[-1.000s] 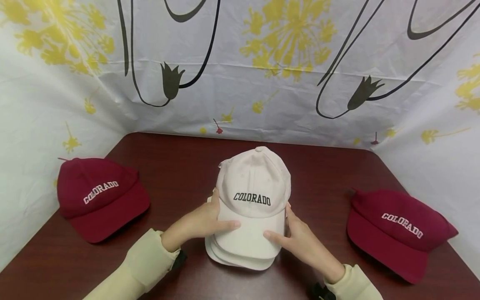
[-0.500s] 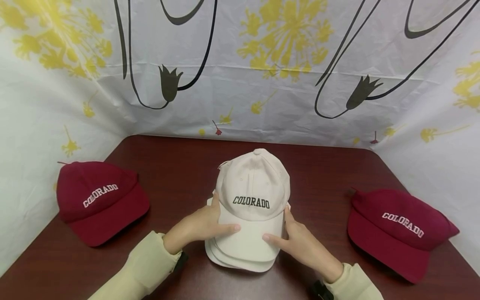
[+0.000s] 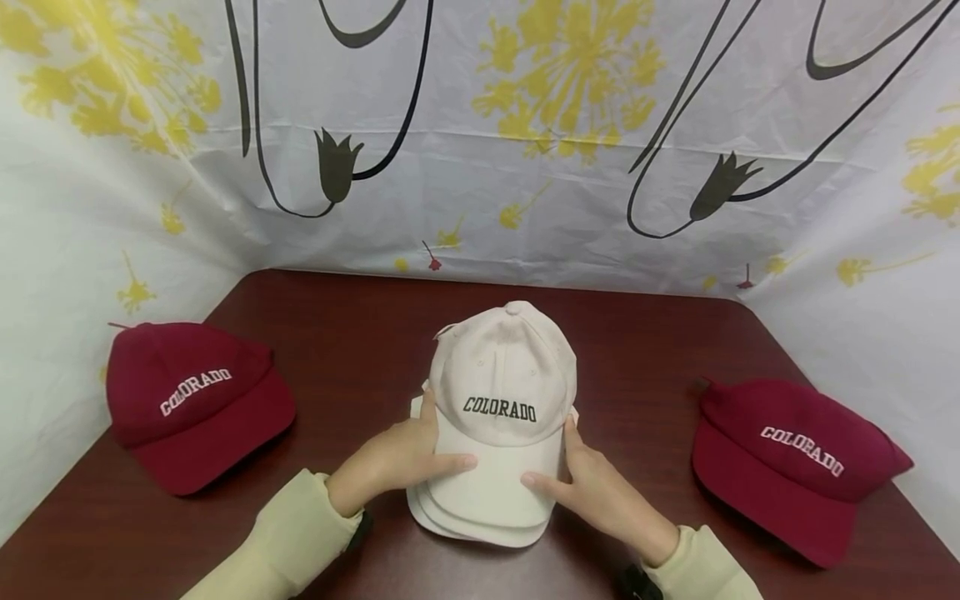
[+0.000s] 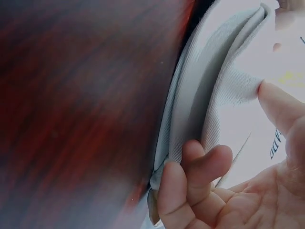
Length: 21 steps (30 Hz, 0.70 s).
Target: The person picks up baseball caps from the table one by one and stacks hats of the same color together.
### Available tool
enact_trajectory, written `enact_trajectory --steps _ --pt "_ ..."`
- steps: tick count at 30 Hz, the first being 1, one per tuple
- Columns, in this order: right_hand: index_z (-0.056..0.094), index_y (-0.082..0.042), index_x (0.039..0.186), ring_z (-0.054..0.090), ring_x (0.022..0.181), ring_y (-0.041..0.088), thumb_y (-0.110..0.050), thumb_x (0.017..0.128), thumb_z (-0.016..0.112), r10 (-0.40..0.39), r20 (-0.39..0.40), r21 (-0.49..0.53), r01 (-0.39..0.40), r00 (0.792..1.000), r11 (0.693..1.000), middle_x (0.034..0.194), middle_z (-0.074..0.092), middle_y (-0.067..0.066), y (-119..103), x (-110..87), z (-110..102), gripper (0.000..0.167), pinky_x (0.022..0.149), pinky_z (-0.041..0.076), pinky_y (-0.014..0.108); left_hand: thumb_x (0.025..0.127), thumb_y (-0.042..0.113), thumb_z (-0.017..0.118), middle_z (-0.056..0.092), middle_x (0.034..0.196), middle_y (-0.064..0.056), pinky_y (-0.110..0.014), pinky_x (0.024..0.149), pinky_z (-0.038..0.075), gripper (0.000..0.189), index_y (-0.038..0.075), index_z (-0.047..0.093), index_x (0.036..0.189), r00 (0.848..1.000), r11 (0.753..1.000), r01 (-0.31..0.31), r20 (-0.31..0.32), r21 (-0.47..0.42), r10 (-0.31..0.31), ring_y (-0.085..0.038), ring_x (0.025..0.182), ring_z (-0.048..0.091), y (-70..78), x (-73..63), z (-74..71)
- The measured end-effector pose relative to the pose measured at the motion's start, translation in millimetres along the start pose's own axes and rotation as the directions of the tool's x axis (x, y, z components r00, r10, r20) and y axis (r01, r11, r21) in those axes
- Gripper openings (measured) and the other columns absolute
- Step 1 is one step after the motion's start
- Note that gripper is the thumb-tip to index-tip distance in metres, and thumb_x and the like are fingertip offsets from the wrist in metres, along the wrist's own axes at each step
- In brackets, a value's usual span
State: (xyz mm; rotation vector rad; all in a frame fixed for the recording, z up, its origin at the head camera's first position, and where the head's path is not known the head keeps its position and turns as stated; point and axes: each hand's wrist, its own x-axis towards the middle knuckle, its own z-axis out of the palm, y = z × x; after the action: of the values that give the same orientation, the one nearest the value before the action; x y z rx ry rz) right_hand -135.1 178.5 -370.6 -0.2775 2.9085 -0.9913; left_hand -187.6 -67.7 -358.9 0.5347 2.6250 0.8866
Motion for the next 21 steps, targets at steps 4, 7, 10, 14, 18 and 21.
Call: enact_trajectory --steps 4,7,10,14,18,21 --pt "0.007 0.013 0.140 0.048 0.115 0.027 -0.050 0.078 0.066 0.006 0.001 -0.003 -0.006 1.000 1.000 0.129 0.044 0.030 1 0.3 1 0.106 0.093 0.038 0.042 0.075 0.054 0.067 0.056 0.062 -0.005 -0.033 0.051 0.043 0.115 -0.013 -0.001 0.140 1.000 0.998 0.017 -0.016 0.052 -0.017 -0.015 0.055 0.054 1.2 -0.4 1.2" --pt "0.007 0.012 0.141 0.046 0.118 0.028 -0.050 0.079 0.066 0.012 0.003 0.000 -0.012 1.000 1.000 0.131 0.040 0.031 2 0.4 1 0.106 0.094 0.037 0.043 0.074 0.057 0.066 0.059 0.068 -0.008 -0.035 0.054 0.044 0.115 -0.012 0.003 0.141 0.999 0.996 0.034 -0.035 0.084 -0.031 -0.016 0.059 0.056 2.0 -1.2 0.9" --pt "0.008 0.012 0.141 0.057 0.098 0.021 -0.048 0.079 0.067 0.034 0.020 0.020 -0.034 0.999 0.999 0.111 0.058 0.024 1 0.0 -2 0.104 0.083 0.044 0.035 0.072 0.062 0.064 0.062 0.078 -0.011 -0.038 0.058 0.045 0.115 -0.010 0.007 0.142 0.997 0.992 0.059 -0.063 0.112 -0.052 -0.019 0.067 0.059 1.8 -2.3 -0.1" --pt "0.010 0.012 0.141 0.046 0.058 0.007 -0.043 0.079 0.068 0.041 0.057 0.044 -0.043 0.998 0.998 0.070 0.053 -0.002 1 -1.3 -9 0.101 0.057 0.041 0.025 0.069 0.063 0.065 0.063 0.093 -0.017 -0.040 0.065 0.047 0.113 -0.004 0.012 0.143 0.991 0.993 0.049 -0.130 0.107 -0.035 -0.024 0.079 0.061 0.5 -3.4 -0.2" --pt "0.012 0.011 0.141 0.047 0.059 0.008 -0.041 0.081 0.067 0.024 0.068 0.050 -0.028 0.997 0.998 0.072 0.052 -0.003 1 -2.5 -19 0.096 0.056 0.041 0.024 0.068 0.056 0.071 0.054 0.111 -0.021 -0.044 0.077 0.046 0.107 -0.002 0.019 0.142 0.967 0.992 -0.015 -0.252 0.127 0.047 -0.032 0.098 0.055 1.7 -4.7 -0.1" --pt "0.014 0.011 0.141 0.053 0.072 0.011 -0.041 0.082 0.065 0.043 0.053 0.047 -0.046 0.998 0.998 0.083 0.056 0.000 0 -4.1 -28 0.094 0.066 0.043 0.027 0.068 0.050 0.074 0.047 0.113 -0.021 -0.045 0.078 0.044 0.104 -0.001 0.021 0.142 0.927 0.982 -0.069 -0.352 0.174 0.127 -0.034 0.101 0.048 7.1 -4.5 -2.4"
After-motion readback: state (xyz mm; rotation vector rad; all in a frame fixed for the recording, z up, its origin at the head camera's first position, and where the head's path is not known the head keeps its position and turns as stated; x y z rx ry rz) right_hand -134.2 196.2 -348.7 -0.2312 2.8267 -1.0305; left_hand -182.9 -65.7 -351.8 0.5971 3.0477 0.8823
